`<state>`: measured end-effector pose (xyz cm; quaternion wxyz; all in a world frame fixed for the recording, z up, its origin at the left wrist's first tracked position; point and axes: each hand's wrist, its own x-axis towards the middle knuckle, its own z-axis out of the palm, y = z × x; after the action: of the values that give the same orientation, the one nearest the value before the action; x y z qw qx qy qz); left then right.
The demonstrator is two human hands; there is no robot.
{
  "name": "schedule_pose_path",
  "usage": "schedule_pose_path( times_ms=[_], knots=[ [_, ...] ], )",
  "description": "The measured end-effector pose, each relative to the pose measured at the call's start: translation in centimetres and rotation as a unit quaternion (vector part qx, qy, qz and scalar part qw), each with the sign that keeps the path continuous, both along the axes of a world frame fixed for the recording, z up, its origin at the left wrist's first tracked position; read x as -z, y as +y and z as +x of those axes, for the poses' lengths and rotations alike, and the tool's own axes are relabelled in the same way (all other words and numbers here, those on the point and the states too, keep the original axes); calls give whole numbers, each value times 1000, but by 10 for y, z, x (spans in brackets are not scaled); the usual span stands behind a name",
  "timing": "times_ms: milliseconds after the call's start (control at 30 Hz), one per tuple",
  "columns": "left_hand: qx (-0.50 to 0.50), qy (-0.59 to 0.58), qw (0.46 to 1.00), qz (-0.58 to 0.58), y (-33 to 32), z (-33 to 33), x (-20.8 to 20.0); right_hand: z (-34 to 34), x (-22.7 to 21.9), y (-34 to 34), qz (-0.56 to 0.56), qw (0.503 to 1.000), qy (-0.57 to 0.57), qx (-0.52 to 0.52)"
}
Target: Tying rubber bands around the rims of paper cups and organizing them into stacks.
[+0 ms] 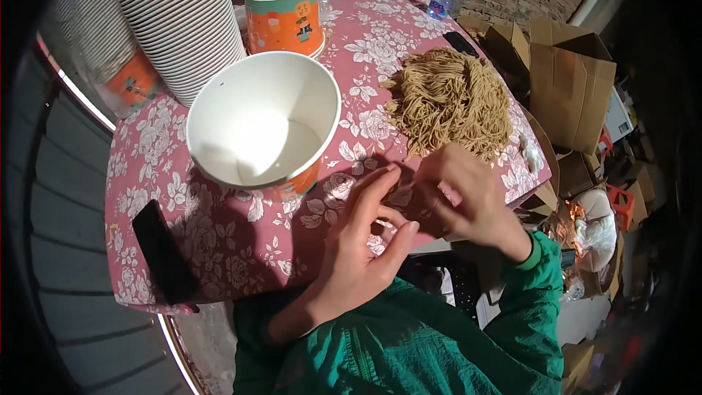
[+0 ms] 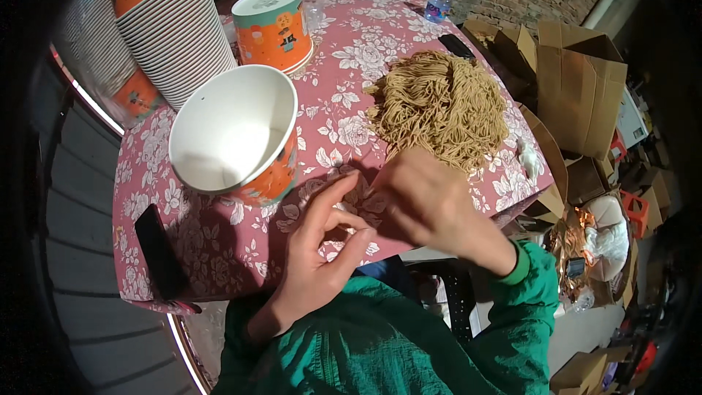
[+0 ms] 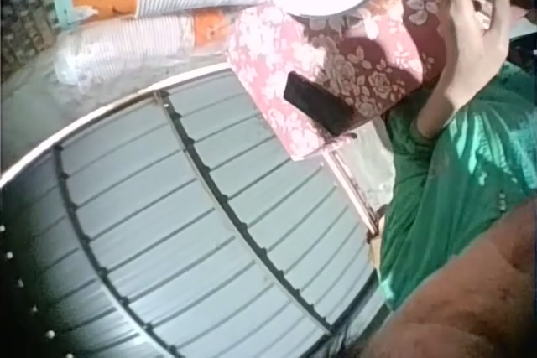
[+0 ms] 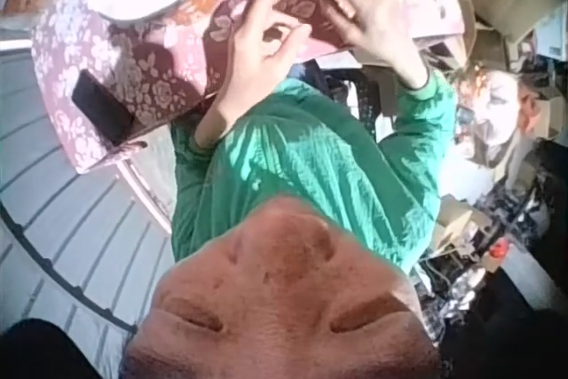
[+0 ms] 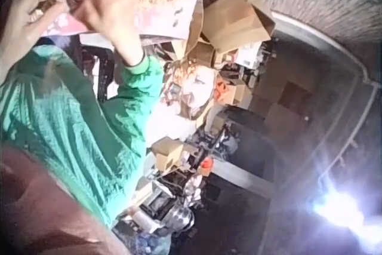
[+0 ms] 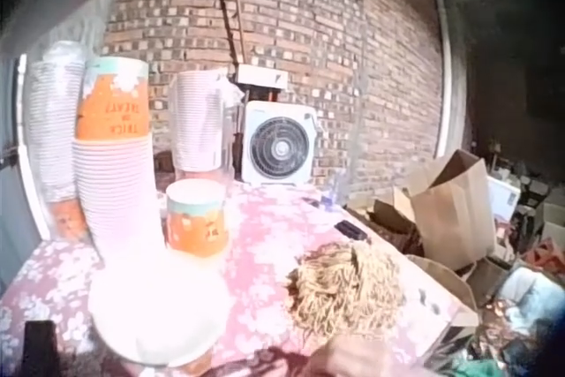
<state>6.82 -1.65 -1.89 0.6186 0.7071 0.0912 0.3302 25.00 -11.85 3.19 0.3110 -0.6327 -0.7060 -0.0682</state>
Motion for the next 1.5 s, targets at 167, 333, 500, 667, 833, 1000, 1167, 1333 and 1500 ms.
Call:
schedule_pose_path(
  times_ms=[167, 333, 500, 667, 833, 1000, 1167, 1333, 1500],
  knots=[
    [99, 45, 980, -167, -4, -10, 2, -28, -4, -5, 36, 998, -10, -43],
    [81, 99, 985, -117, 10, -44, -10, -33, -13, -21, 45, 998, 43, -12],
    [-17, 210, 976, -48, 26, -90, -24, -39, 1, -12, 18, 995, 62, -72],
    [-75, 212, 973, -44, 35, -129, -24, -46, 11, 4, -14, 995, 65, -80],
    [-113, 183, 974, 65, 32, -121, -17, -69, 20, 17, -56, 994, 6, -97],
    [-126, 83, 974, 168, 25, -103, -14, -98, 23, 28, 18, 980, 109, -162],
    [-77, 173, 982, 7, 23, -111, -29, -108, 28, 34, 43, 955, 233, -179],
    [-63, 188, 976, -94, 25, -110, -32, -100, 26, 31, 58, 979, 119, -152],
    [-78, 137, 986, -50, 24, -95, -40, -97, 19, 29, 128, 989, 44, -65]
  ],
)
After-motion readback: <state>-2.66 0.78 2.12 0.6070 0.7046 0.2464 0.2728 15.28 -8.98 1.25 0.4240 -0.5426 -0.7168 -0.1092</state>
